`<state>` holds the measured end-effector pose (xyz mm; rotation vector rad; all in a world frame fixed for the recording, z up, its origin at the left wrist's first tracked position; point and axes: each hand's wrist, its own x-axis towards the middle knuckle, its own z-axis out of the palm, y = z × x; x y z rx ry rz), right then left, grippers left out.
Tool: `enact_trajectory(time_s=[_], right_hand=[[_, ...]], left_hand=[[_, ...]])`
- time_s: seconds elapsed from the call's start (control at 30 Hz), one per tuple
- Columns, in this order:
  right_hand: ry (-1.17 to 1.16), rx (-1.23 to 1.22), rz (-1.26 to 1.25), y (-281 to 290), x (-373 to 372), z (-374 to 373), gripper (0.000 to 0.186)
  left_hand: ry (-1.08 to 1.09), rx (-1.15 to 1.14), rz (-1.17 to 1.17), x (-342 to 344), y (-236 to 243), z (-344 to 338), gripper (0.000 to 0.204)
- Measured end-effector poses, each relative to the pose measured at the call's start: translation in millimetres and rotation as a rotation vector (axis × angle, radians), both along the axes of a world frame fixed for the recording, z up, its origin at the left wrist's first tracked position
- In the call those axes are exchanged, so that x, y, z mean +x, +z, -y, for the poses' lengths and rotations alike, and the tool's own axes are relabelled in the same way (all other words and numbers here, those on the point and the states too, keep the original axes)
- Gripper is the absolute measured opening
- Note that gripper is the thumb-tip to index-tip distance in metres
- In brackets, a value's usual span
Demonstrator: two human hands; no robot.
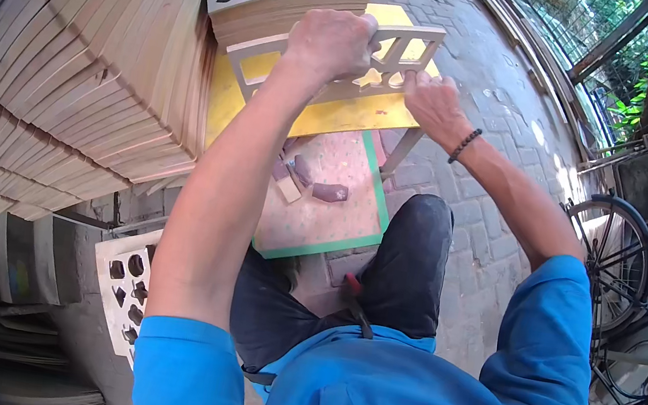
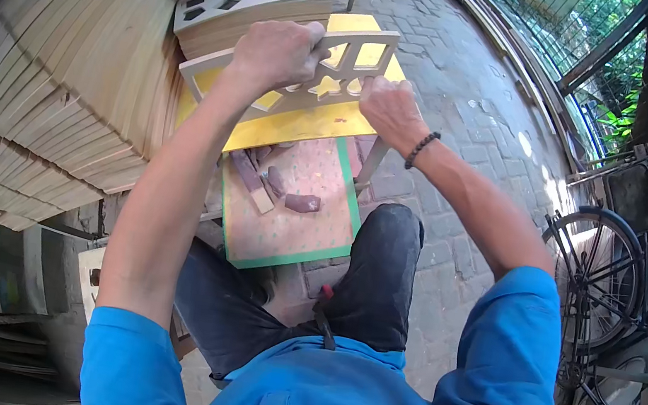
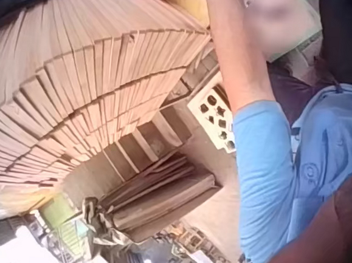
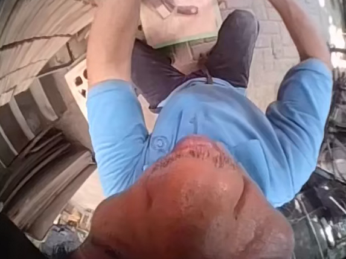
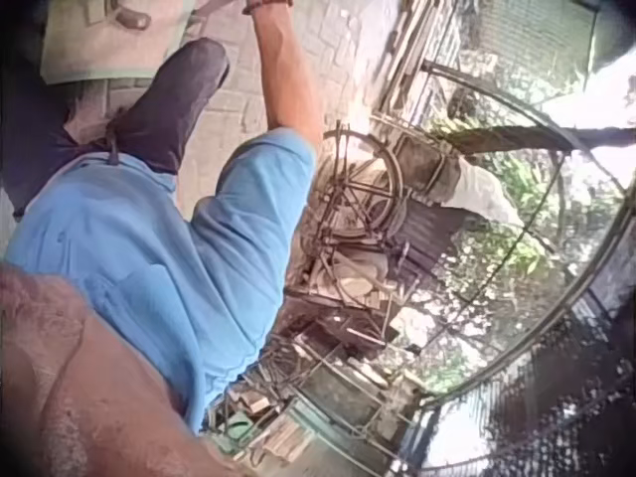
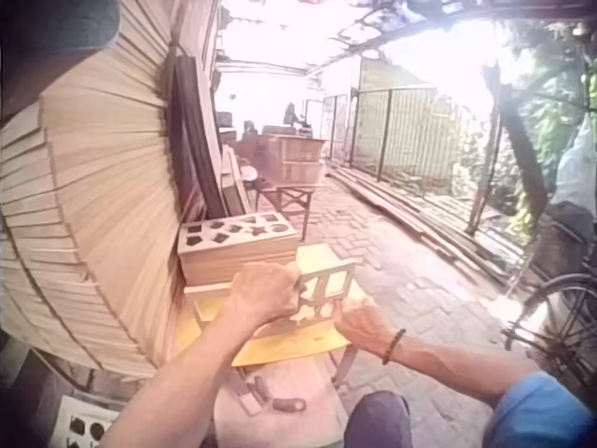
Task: Sanding the edges of a decorative wooden cutout.
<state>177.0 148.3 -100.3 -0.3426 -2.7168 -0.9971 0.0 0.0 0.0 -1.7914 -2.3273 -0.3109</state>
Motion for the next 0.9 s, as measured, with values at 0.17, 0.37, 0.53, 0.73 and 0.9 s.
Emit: enact_trajectory(time_s=[0.17,0.37,0.53,0.73,0.9], right_hand=[[0.066,0.023,-0.034,-19,9,-1,0.035],[-0.118,-1.469,-0.492,-17,-30,13,0.034],[0.325,-2.810,-1.314,-28,-22,18,0.010],[0.054,-1.939,-1.122,-36,-36,43,0.013],[-0.077,-0.629,-0.245,-28,-17,22,0.044]], left_hand=[[-0.028,-0.009,0.014,0,-2,1,0.026],[0.019,-0.006,0.041,2,1,1,0.023],[-0.067,0.073,0.012,-5,-6,2,0.033],[-0.054,0.061,-0.005,0,-7,1,0.034],[-0.031,0.050,0.011,-4,-4,-2,0.034]])
